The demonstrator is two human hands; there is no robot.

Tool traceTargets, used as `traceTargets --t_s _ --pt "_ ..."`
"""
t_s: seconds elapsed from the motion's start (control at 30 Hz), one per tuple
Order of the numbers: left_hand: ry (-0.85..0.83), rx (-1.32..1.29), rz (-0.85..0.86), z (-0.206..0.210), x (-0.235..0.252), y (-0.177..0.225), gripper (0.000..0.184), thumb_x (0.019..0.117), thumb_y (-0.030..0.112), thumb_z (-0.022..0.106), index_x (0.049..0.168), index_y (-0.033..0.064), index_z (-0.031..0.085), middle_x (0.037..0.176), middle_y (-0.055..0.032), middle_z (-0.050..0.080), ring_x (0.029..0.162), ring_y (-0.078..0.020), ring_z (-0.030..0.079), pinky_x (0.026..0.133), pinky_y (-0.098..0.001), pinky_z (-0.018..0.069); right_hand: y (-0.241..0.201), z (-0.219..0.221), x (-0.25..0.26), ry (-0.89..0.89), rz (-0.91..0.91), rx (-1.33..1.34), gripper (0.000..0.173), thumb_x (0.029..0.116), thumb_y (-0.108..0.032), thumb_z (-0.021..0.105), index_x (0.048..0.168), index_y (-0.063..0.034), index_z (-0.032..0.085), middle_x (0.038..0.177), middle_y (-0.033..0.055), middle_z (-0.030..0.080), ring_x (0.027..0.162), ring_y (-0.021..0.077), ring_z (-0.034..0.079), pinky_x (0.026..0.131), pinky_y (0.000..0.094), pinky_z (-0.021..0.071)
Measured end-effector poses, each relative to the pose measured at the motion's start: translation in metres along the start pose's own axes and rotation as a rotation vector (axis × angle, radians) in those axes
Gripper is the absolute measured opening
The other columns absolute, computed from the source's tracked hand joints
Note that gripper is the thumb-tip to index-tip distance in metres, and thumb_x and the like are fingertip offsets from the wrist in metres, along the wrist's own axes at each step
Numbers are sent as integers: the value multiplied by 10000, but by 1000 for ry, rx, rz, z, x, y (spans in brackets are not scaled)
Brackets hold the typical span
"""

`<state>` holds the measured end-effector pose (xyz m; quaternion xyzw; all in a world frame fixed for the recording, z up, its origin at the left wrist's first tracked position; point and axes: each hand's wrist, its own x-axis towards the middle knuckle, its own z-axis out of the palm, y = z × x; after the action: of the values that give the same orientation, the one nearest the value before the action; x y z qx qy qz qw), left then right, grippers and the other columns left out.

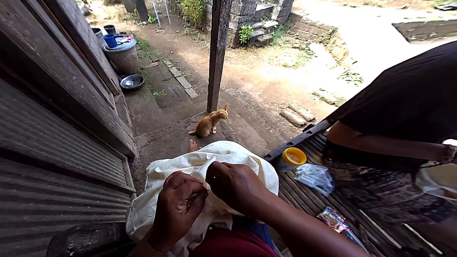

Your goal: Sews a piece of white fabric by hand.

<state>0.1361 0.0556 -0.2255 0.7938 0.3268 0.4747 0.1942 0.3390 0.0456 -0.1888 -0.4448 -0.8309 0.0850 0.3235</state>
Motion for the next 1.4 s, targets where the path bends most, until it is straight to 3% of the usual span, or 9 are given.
traceTargets --t_s 0.4,0.53,0.67,0.8,0.93,1.07,1.2,1.33,1.4 --pt "18 6 2 -2 1 -4 199 997 374 648 963 194 726 997 55 682 1042 -42 625 1019 -295 475 1 -2 1 -39 -206 96 150 972 -159 580 853 -102 651 672 25 604 576 154 606 477 318 466" --pt "29 -3 19 -1 1 -2 102 973 280 671 946 198 725 1027 56 697 1062 -53 636 1072 -339 461 1 0 2 -15 -8 -21 147 962 -176 557 867 -110 647 673 27 599 570 165 613 477 333 473" --pt "6 -20 7 -1 0 -4 175 998 359 648 985 203 726 1014 57 680 1034 -41 621 1004 -296 476 0 -4 1 -54 -214 90 152 978 -156 571 853 -106 642 682 24 597 586 154 603 482 315 460" --pt "28 -35 10 0 1 -2 92 966 272 679 943 197 726 1023 56 693 1060 -48 634 1047 -303 475 2 -2 2 -32 -28 -28 131 943 -170 578 858 -107 655 674 35 611 567 176 624 468 347 476" --pt "2 -62 -3 0 0 -3 179 995 358 658 981 195 731 1000 55 678 1029 -42 620 992 -283 478 0 -6 0 -54 -240 96 143 975 -158 578 871 -100 657 678 29 598 576 163 600 471 322 457" --pt "25 -49 4 1 2 -1 86 963 261 683 943 192 731 1012 53 695 1053 -54 634 1042 -304 475 0 -2 1 -11 -7 -51 149 954 -175 567 855 -108 655 664 32 606 560 175 620 464 348 474" --pt "5 -54 -4 0 1 -2 180 998 361 654 978 197 724 996 57 674 1031 -37 621 1014 -290 475 -1 -3 0 -30 -231 74 139 974 -154 579 872 -99 655 679 31 599 577 162 602 474 318 461" --pt "40 -42 15 0 2 0 80 959 257 682 936 190 718 1004 59 689 1055 -49 637 1067 -315 471 0 1 2 36 2 -46 135 946 -170 570 857 -106 649 660 28 599 556 165 614 462 332 471" --pt "45 -1 31 -2 4 -3 106 972 286 676 944 195 722 994 60 690 1047 -49 637 1078 -336 460 0 0 0 -17 -104 -14 141 933 -167 593 818 -105 648 632 25 584 535 168 599 442 341 453"
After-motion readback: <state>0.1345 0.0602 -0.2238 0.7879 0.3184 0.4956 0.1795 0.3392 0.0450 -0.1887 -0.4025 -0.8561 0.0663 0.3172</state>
